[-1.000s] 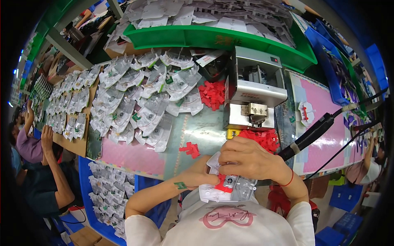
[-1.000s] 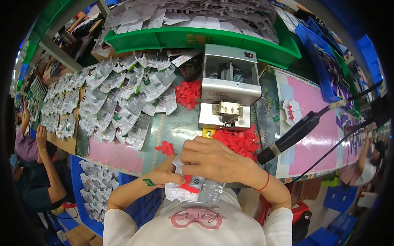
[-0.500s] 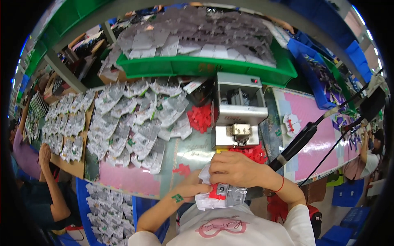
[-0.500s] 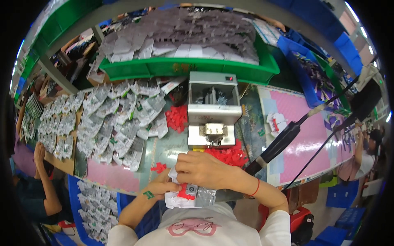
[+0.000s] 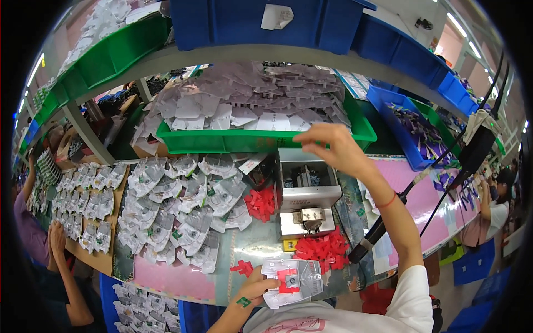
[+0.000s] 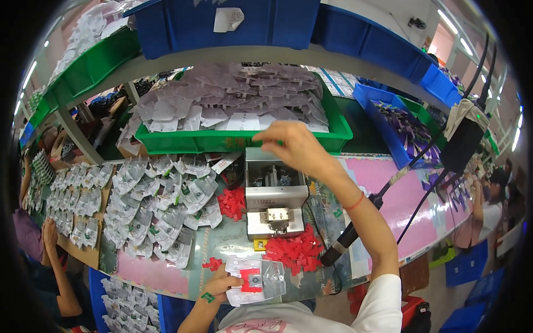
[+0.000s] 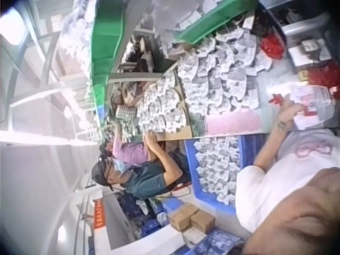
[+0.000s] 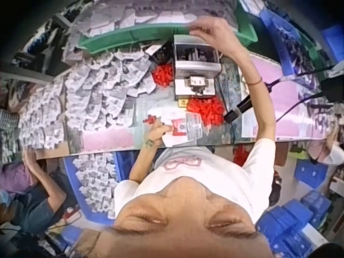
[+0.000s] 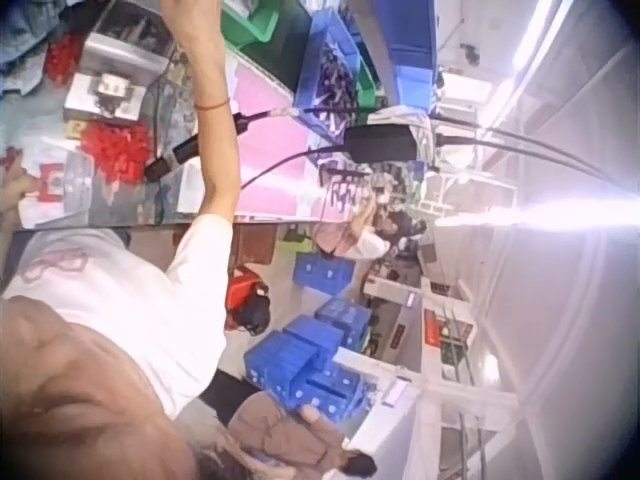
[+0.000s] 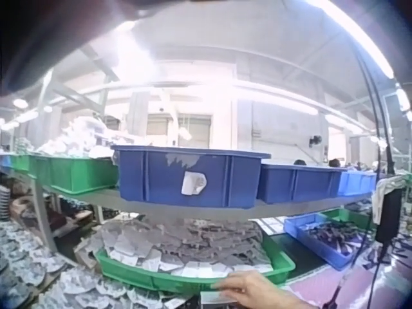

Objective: The person assembles toy parts by inserting plastic pieces into casings, attaching cover panels, and securing them with screws using an electric screwdriver.

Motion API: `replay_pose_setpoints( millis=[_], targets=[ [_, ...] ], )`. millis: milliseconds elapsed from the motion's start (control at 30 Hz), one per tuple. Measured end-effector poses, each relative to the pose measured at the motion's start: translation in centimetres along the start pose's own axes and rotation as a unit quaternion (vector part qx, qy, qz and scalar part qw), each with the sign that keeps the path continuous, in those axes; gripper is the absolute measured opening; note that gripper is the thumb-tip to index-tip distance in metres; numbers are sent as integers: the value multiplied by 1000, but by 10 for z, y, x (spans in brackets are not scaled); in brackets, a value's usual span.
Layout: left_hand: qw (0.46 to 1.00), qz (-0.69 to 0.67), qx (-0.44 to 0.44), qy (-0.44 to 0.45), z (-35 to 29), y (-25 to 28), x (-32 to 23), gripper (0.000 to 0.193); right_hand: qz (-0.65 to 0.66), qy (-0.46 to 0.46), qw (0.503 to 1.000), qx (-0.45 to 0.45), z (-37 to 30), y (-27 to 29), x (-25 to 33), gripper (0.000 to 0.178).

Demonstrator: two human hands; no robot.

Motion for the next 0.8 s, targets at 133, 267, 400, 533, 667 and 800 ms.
replay_pose_setpoints(
  millis=[133, 267, 400, 533, 667, 800],
  targets=[
    [1000, 6, 2, 10, 1, -4, 1, 45, -26, -51, 997, -55, 40, 1, -53, 17],
    [1000, 24, 0, 15, 0, -5, 2, 45, -57, -144, 987, -42, 64, -15, -109, 18],
    [1000, 17, -16, 7, -2, -3, 3, 45, -37, -134, 989, -47, 71, -21, -118, 18],
    [1000, 9, -27, 7, -2, -1, 3, 47, 150, -224, 958, -97, 67, -11, -95, 12],
    [1000, 10, -23, 5, 2, -3, -2, 46, 136, -146, 964, -173, 47, 8, -67, 5],
    [1000, 12, -28, -4, 6, -1, -12, 44, 208, -105, 945, -230, 17, 15, -35, 4]
  ],
)
Point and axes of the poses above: each hand's wrist, its own z-axis towards the middle knuckle, its own y-axis out of the back of the hand, x = y × z, the point moved 1 cm from there along z, towards the middle knuckle, and after that the axes turned 11 degrees about z, right-handed, at the moved point
